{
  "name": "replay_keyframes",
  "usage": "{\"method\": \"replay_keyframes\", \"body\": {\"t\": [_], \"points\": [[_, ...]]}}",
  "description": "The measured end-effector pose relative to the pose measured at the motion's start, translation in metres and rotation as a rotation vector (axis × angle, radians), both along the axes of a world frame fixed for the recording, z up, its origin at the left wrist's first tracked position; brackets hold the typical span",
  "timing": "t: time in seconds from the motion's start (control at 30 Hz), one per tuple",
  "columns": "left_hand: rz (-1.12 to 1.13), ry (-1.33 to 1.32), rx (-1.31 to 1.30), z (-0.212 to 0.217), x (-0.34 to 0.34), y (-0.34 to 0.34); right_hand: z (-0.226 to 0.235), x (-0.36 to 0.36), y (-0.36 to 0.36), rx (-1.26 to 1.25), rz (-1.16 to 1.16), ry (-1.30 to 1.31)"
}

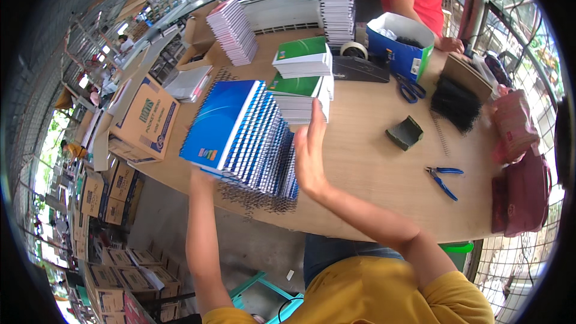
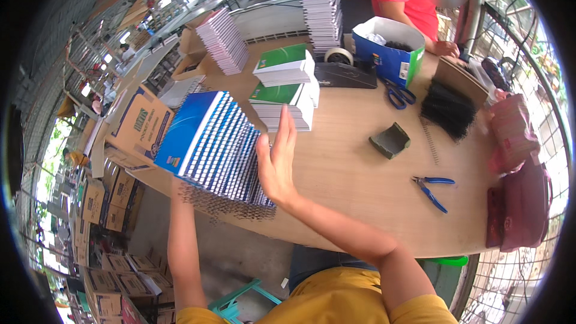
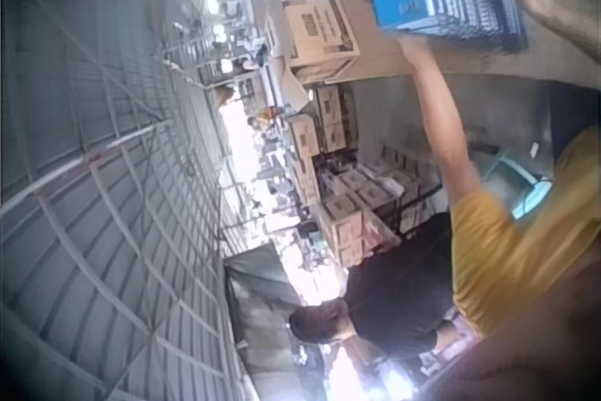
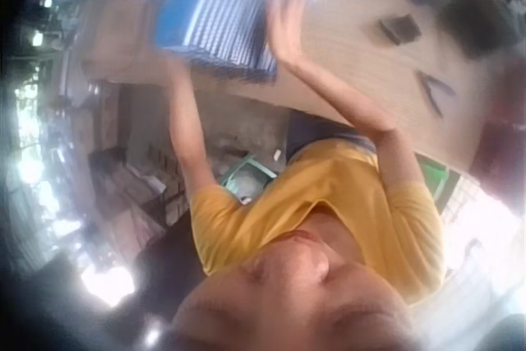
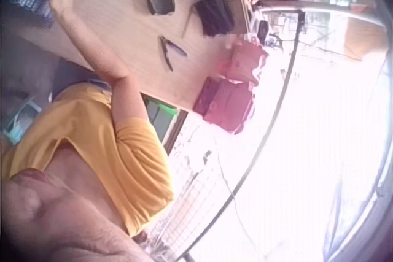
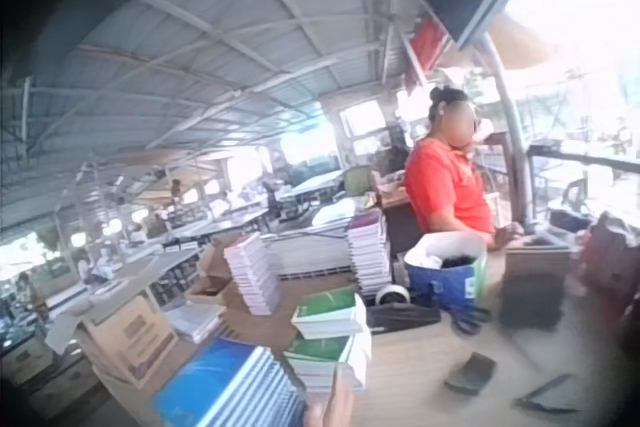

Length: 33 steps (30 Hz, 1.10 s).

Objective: The person uses wire-cutting pliers to trim excess metal wire from the ends of spiral-bound notebooks, handling a stack of blue and green notebooks and placing the cut wire pieces into a small container.

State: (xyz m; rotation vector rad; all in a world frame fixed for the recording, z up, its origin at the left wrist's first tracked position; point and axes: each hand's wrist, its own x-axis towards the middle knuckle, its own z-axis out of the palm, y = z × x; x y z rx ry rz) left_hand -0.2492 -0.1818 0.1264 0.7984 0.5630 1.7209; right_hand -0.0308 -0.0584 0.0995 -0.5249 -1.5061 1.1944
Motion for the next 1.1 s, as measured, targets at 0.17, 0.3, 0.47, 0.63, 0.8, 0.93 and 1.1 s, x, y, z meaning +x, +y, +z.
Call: {"method": "replay_keyframes", "body": {"t": [0.17, 0.3, 0.47, 0.63, 0.8, 0.93, 1.1], "points": [[0.178, -0.251, -0.308, -0.142, -0.014, -0.018, -0.081, -0.021, -0.029, -0.327, 0.063, -0.191], [0.29, -0.297, -0.416, -0.172, -0.012, -0.016, -0.089, -0.029, -0.032, -0.315, 0.028, -0.212], [0.432, -0.274, -0.484, -0.173, -0.017, -0.002, -0.087, -0.034, -0.023, -0.315, -0.104, -0.2], [0.564, -0.25, -0.521, -0.164, -0.025, 0.009, -0.084, -0.045, -0.003, -0.319, -0.232, -0.177], [0.675, -0.209, -0.521, -0.139, -0.032, 0.019, -0.086, -0.046, 0.009, -0.346, -0.241, -0.139], [0.797, -0.102, -0.42, -0.082, -0.036, 0.017, -0.05, -0.011, 0.04, -0.152, -0.171, 0.054], [0.524, 0.338, 0.198, 0.046, 0.043, 0.066, 0.04, 0.003, 0.07, 0.446, -0.133, 0.181]]}}
